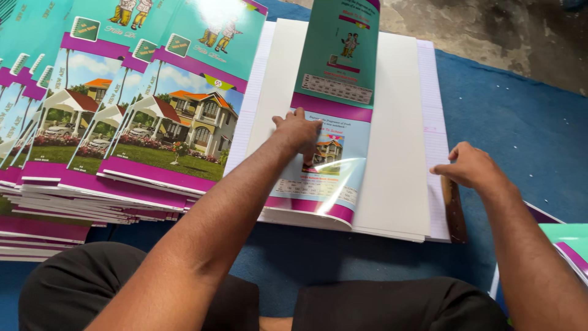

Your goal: The person sits on a blue mat and repeatedly folds a printed cover sheet over a stack of white pages, then uses a wooden block to press the fold flat. The person repeats this folding and pressing cycle on multiple book units.

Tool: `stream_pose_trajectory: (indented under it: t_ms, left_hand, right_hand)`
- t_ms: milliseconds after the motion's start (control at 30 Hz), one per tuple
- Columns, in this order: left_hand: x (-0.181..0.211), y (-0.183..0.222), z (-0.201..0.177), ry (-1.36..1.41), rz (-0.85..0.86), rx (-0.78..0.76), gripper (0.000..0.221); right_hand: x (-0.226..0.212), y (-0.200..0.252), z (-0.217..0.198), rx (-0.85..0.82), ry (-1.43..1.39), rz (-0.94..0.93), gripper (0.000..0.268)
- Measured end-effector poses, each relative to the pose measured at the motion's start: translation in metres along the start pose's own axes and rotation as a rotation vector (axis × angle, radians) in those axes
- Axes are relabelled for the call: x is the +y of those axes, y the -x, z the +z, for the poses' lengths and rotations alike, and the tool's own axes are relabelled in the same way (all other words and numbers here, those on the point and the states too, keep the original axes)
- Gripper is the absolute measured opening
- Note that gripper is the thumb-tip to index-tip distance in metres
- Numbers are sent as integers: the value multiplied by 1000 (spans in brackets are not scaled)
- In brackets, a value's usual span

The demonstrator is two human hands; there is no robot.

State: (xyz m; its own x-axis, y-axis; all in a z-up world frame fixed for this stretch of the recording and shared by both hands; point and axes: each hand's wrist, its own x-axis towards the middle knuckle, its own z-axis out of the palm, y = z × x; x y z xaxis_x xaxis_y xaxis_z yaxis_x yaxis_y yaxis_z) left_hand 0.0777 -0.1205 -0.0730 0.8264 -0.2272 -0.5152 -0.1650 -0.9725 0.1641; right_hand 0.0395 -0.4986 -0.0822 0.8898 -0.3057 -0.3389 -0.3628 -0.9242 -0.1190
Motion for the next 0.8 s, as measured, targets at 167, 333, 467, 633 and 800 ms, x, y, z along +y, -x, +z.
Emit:
stream_pose_trajectory:
  t_ms: [167,333,467,633,800]
  left_hand:
    - [-2,3,2,16,-15,-2,110]
    - [-1,2,3,17,-23,6,110]
    - [0,0,4,15,-32,1,109]
    - [0,-2,5,-2,-28,6,108]
    - [0,-4,5,-1,-17,20,108]
  right_hand:
    - [16,14,-9,-181,109,139,68]
    - [29,26,1,-238,90,219,67]
    - [30,29,6,-283,-36,242,55]
    - [18,26,2,-224,3,159,51]
    - [-20,16,-6,-30,50,-55,40]
